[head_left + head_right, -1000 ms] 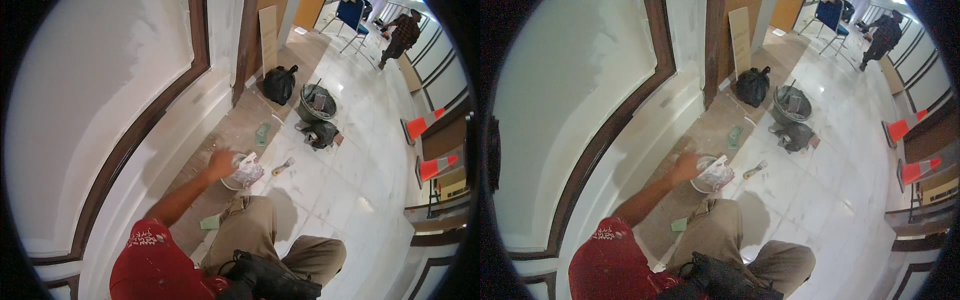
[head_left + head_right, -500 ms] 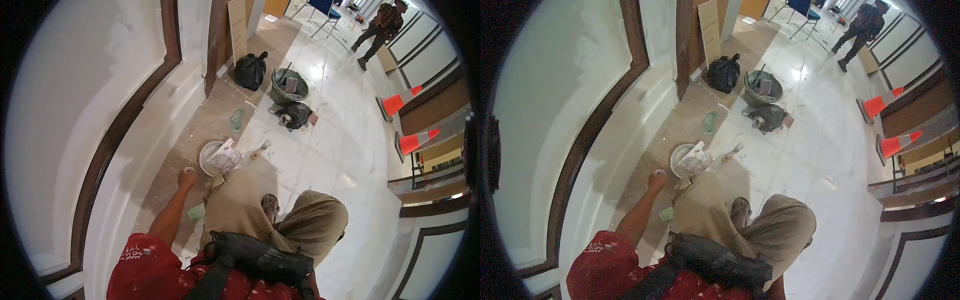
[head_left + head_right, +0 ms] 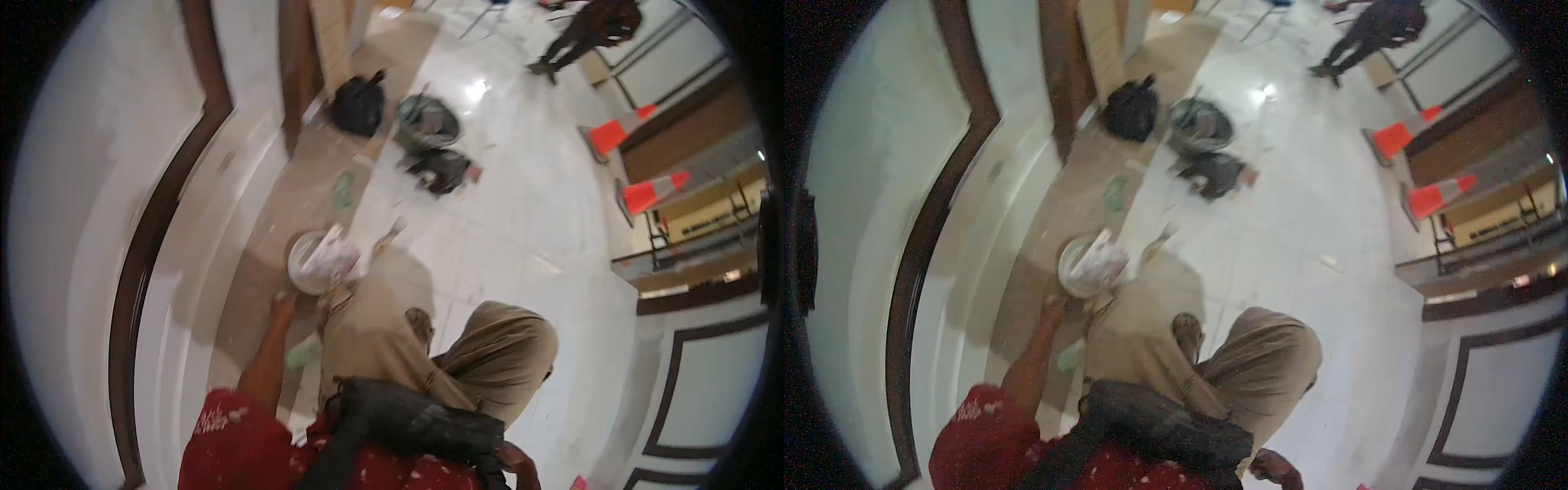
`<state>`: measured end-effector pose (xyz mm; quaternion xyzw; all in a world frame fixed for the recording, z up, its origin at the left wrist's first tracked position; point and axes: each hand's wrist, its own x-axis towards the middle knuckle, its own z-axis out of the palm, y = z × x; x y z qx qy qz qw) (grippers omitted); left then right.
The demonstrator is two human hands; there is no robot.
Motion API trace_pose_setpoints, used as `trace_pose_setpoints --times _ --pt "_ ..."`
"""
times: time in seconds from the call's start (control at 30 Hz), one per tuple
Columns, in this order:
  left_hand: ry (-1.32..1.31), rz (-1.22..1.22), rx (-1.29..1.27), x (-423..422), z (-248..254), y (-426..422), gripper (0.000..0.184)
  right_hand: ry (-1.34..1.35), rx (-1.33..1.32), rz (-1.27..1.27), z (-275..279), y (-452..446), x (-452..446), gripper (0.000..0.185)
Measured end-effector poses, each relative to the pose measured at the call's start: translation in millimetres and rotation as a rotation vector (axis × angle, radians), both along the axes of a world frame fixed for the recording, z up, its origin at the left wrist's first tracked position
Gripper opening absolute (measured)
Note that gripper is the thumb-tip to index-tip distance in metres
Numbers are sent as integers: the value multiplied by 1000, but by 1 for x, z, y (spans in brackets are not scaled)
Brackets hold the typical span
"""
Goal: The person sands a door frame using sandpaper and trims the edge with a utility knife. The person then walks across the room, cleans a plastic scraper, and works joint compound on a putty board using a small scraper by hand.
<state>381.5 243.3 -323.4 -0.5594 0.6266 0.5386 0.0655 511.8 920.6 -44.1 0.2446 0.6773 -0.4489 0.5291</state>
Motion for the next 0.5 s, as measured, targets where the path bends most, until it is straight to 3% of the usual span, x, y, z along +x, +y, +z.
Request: trace_pose_setpoints --times 0.03,0.07,0.13,0.2,0.27,0.33,0.47,0.5 --pt "-15 -2 54 -5 20 4 60 -47 88 -343 21 -1 -2 29" --pt "-25 -102 -31 -3 -37 -9 53 -85 193 -660 38 -3 -20 29" --pt "3 -71 -62 -7 -5 1 48 -65 151 -429 55 -18 -30 15" --pt "-83 -56 -239 -10 -5 11 45 -57 103 -209 63 -31 -38 15" --pt "-58 103 -67 -15 7 11 46 -71 81 -61 59 -44 -67 13" --pt "219 204 58 -13 -11 15 49 -29 127 -14 47 -53 -117 12" --pt "187 131 124 -35 0 30 51 239 183 140 31 -72 -239 16" --pt "185 142 59 -30 -28 36 51 318 194 194 28 -82 -272 18"
